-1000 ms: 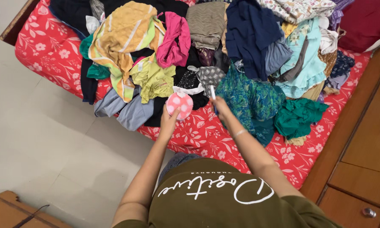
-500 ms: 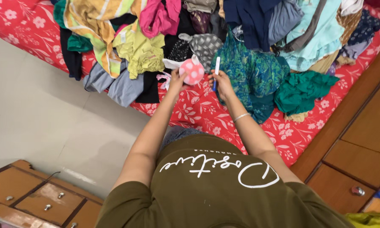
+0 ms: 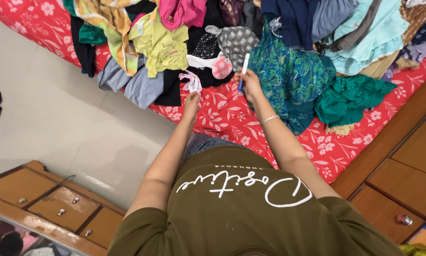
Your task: The person unloads clothes, pouches, and paper bags from a wardrobe onto a bed, sorts through the items, and wraps clothes inside a fabric bundle.
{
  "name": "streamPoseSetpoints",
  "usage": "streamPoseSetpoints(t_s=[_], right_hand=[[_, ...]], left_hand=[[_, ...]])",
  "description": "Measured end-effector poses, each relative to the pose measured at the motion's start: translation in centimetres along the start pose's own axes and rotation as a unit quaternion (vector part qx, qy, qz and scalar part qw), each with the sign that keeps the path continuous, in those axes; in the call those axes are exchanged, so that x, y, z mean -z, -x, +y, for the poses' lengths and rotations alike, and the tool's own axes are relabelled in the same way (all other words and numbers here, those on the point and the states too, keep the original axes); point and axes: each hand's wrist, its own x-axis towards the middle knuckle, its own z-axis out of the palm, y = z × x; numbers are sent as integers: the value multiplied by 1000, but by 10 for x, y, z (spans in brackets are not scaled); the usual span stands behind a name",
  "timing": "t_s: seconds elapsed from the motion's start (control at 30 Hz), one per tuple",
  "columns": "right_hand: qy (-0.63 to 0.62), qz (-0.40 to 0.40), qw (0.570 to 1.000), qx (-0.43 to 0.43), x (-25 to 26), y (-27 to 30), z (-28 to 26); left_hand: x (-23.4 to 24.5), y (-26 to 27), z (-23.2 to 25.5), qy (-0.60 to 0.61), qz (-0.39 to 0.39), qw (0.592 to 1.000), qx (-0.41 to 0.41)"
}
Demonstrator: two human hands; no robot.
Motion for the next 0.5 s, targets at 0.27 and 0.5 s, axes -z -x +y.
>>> streamPoseSetpoints(t_s=[0.27,0.5], right_hand=[[-11,-15,1000,-19,-27,-6,5],[-8,38,999,-28,-45,2,9]], left_hand=[[14,14,-4,13,-12,1000,-21],[35,24,-12,19,-6,1000,3]])
